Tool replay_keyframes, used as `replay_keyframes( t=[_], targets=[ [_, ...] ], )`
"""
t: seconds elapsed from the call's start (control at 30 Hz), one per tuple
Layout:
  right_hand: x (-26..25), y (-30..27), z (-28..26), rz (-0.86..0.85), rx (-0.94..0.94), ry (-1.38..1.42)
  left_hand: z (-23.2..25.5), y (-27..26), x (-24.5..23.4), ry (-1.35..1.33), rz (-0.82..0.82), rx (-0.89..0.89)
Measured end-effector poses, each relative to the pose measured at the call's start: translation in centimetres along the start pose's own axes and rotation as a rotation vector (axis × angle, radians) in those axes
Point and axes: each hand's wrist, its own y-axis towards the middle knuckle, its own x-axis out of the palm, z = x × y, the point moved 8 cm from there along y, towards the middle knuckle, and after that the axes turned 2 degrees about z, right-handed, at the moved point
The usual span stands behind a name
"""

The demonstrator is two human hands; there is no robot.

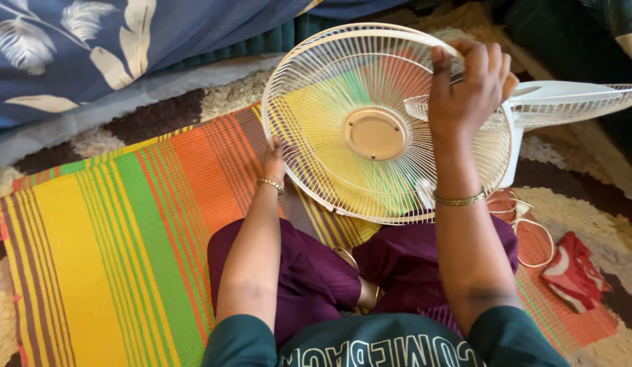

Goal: The person assembles a white table fan by attaching the front wire cage to the fan blades and base. They align the cage and press it into place to complete the assembly.

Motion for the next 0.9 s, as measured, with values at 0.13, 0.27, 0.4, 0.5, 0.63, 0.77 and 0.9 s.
replay_keyframes(
  t=[0.13,0.27,0.4,0.5,0.63,0.77,0.9],
  targets=[
    [-0.7,0.8,-2.7,0.036,-0.019,0.05,3.1,-2.4,-0.6,-0.247,0.158,-0.146],
    [-0.6,1.2,-6.3,0.035,-0.067,0.218,6.4,-3.0,-4.2,-0.195,0.375,-0.001],
    [-0.4,1.2,-7.5,0.001,-0.061,0.292,6.7,-3.1,-4.6,-0.24,0.397,0.089],
    [-0.5,0.9,-7.1,0.045,-0.115,0.257,6.7,-3.7,-4.7,-0.132,0.466,-0.013],
    [0.3,0.5,-4.2,0.017,-0.035,0.201,8.2,-4.5,-3.9,-0.057,0.449,0.037],
    [0.5,1.0,-3.7,-0.004,-0.02,0.156,9.7,-4.6,-2.9,-0.187,0.403,0.203],
    [0.7,1.2,-8.5,-0.043,-0.183,0.093,11.3,-5.2,-1.9,-0.139,0.342,0.237]
  ],
)
